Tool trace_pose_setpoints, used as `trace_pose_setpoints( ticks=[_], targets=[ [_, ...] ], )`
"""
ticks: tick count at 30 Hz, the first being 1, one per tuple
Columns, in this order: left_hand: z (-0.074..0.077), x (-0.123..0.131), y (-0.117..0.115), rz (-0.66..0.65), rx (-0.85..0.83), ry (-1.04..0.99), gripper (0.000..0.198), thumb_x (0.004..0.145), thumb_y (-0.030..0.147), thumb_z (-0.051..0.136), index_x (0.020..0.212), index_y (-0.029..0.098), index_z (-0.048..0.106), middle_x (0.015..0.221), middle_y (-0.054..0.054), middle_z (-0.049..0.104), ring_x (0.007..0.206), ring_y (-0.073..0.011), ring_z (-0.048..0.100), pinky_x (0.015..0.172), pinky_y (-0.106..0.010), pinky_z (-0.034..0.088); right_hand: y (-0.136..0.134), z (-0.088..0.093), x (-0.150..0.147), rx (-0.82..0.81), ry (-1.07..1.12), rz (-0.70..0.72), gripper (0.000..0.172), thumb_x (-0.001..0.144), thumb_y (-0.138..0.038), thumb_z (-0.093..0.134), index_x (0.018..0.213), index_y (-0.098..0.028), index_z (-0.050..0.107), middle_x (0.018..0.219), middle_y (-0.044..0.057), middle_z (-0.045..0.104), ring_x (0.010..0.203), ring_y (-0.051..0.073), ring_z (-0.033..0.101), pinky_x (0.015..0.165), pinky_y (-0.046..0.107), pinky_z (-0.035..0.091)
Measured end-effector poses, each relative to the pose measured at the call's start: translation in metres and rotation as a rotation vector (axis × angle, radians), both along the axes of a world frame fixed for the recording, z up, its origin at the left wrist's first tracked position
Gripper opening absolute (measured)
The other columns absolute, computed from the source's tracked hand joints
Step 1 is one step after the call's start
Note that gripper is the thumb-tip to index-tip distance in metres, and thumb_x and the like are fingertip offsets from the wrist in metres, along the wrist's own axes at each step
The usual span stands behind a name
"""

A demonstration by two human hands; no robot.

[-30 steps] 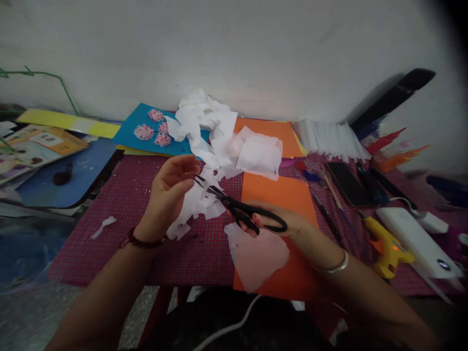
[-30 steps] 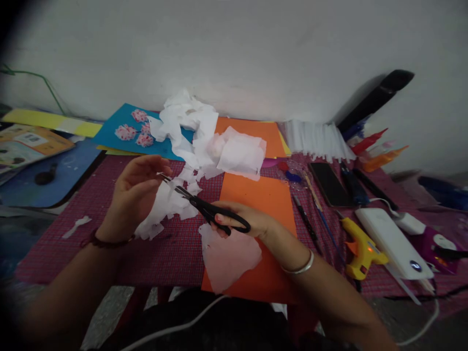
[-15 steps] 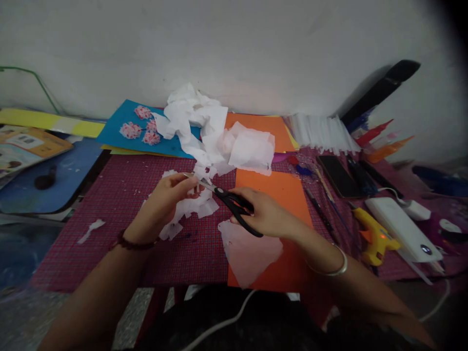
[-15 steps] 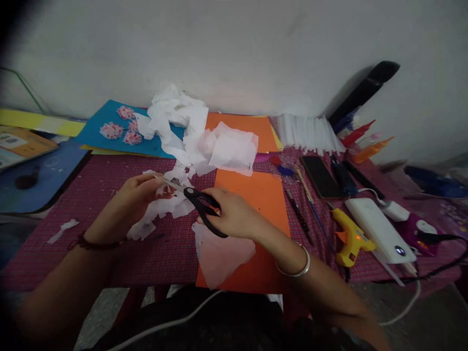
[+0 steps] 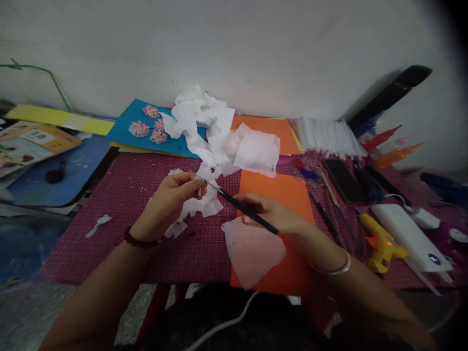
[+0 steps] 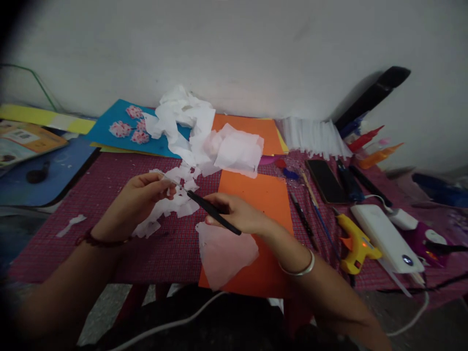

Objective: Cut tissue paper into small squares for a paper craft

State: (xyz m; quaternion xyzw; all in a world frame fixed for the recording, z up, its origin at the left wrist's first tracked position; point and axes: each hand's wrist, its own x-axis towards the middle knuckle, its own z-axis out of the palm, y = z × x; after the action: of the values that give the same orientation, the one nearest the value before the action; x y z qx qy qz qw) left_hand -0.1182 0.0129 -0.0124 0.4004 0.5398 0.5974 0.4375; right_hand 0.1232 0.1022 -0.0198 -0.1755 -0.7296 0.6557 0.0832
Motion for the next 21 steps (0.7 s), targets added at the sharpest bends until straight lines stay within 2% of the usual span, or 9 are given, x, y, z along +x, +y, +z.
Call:
trace_pose_setpoints(
  ticks=[4,9,11,13,15,18,21],
  targets=[
    [-0.002,-0.003,0.001,-0.043,-0.037,-0.038,0.014,0.067,0.022,0.073,0.054,0.017,0.068,0.058,-0.005,0.063,0.054,-0.0131,0.054,0.051,-0.024,0.043,-0.002,0.001,0.0,-0.026,-0.06,-0.023,0.054,0.084,-0.053,0.074,0.12,-0.014,0.063,0.079,-0.002,0.051,0.065,0.01,0.044,0.055,0.022,0.039],
    [0.006,-0.015,-0.003,-0.02,-0.005,-0.047,0.014,0.07,0.019,0.072,0.057,0.016,0.066,0.058,-0.004,0.062,0.054,-0.0116,0.054,0.051,-0.024,0.042,0.007,0.001,0.006,0.075,0.012,0.091,0.068,0.085,-0.066,0.068,0.126,-0.013,0.057,0.099,0.006,0.057,0.081,0.014,0.052,0.069,0.026,0.047],
    [0.012,-0.03,-0.007,0.084,0.045,-0.041,0.007,0.072,0.013,0.069,0.066,0.016,0.069,0.062,-0.003,0.064,0.054,-0.0105,0.054,0.05,-0.023,0.041,0.012,0.0,0.008,0.094,0.04,0.139,0.07,0.085,-0.073,0.063,0.122,-0.013,0.057,0.098,0.006,0.057,0.081,0.015,0.052,0.07,0.027,0.047],
    [0.017,-0.049,-0.011,0.217,0.109,-0.036,0.013,0.073,0.005,0.066,0.074,0.017,0.07,0.067,0.0,0.068,0.053,-0.0087,0.052,0.047,-0.021,0.038,0.016,-0.003,0.01,0.087,0.068,0.175,0.067,0.088,-0.075,0.056,0.114,-0.013,0.058,0.089,0.004,0.055,0.076,0.015,0.051,0.068,0.028,0.046],
    [0.019,-0.071,-0.015,0.297,0.12,-0.031,0.018,0.073,0.0,0.063,0.074,0.017,0.068,0.068,0.001,0.07,0.051,-0.0072,0.051,0.044,-0.019,0.035,0.019,-0.007,0.012,0.056,0.117,0.201,0.062,0.092,-0.074,0.051,0.106,-0.014,0.059,0.084,0.003,0.054,0.072,0.015,0.05,0.066,0.028,0.044],
    [0.017,-0.104,-0.023,0.311,0.007,0.038,0.019,0.077,-0.003,0.059,0.072,0.015,0.065,0.064,0.003,0.068,0.048,-0.0064,0.052,0.043,-0.016,0.033,0.021,-0.015,0.014,-0.025,0.192,0.212,0.055,0.094,-0.07,0.05,0.098,-0.016,0.059,0.08,0.003,0.054,0.069,0.015,0.05,0.063,0.029,0.042],
    [0.012,-0.136,-0.037,0.233,-0.174,0.334,0.013,0.085,0.004,0.061,0.084,0.012,0.07,0.061,0.006,0.065,0.052,-0.0053,0.054,0.05,-0.013,0.036,0.02,-0.018,0.015,-0.048,0.178,0.196,0.049,0.097,-0.065,0.049,0.097,-0.017,0.061,0.078,0.003,0.055,0.067,0.016,0.05,0.064,0.03,0.042]
  ],
)
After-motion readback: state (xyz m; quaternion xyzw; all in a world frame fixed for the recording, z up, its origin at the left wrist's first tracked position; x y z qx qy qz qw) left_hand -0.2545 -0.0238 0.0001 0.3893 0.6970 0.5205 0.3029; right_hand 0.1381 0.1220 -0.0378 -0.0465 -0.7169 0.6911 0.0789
